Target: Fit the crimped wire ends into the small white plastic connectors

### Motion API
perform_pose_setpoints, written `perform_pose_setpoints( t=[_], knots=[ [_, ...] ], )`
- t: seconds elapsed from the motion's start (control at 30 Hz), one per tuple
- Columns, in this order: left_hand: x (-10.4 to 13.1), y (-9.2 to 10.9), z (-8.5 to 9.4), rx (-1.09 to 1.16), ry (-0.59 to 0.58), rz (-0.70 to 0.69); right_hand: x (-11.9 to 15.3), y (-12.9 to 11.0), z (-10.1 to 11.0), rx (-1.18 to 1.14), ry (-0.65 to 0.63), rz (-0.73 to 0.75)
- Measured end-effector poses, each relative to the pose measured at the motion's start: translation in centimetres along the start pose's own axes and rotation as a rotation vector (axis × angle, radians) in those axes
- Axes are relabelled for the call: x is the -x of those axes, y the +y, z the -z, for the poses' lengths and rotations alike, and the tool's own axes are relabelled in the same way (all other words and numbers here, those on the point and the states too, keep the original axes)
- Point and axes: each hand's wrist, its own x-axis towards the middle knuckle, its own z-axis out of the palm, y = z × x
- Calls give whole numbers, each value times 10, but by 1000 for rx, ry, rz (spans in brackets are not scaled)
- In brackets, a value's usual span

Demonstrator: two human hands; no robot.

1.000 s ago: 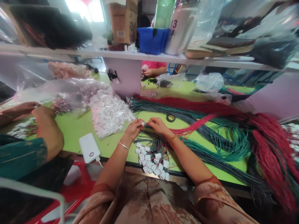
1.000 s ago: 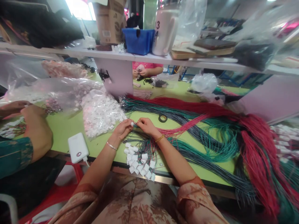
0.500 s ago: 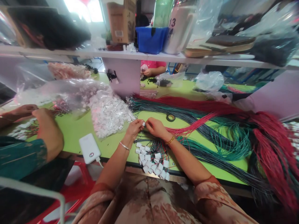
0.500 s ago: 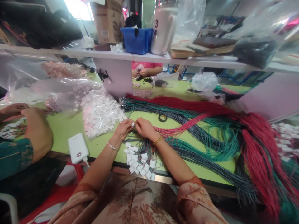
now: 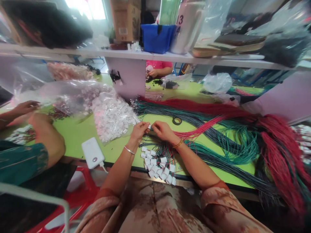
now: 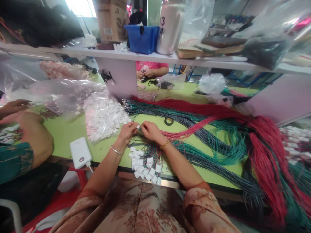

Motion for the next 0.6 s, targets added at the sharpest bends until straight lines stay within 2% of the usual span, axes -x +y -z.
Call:
perform_pose_setpoints(
  t=[0.23, 0.33, 0.37, 0.4, 0.5, 0.53, 0.57, 0.6],
  knots=[
    [2, 2, -3, -70, 14, -33, 2, 9, -6, -92, 28, -66],
    [18, 16, -12, -157, -37, -183, -3, 15, 6, -271, -31, -113],
    [27, 21, -17, -200, -117, -274, -5, 17, 10, -321, -75, -124],
    [38, 25, -24, -251, -256, -352, -6, 17, 12, -344, -134, -128],
    [69, 25, -51, -394, -853, -468, -1, 16, 3, -199, -325, -104],
    [77, 22, -59, -435, -1017, -479, 3, 15, -5, -93, -337, -97],
    [82, 17, -65, -472, -1127, -492, 7, 14, -13, 25, -309, -94],
    [83, 13, -69, -494, -1180, -512, 11, 14, -21, 124, -272, -90]
  ],
)
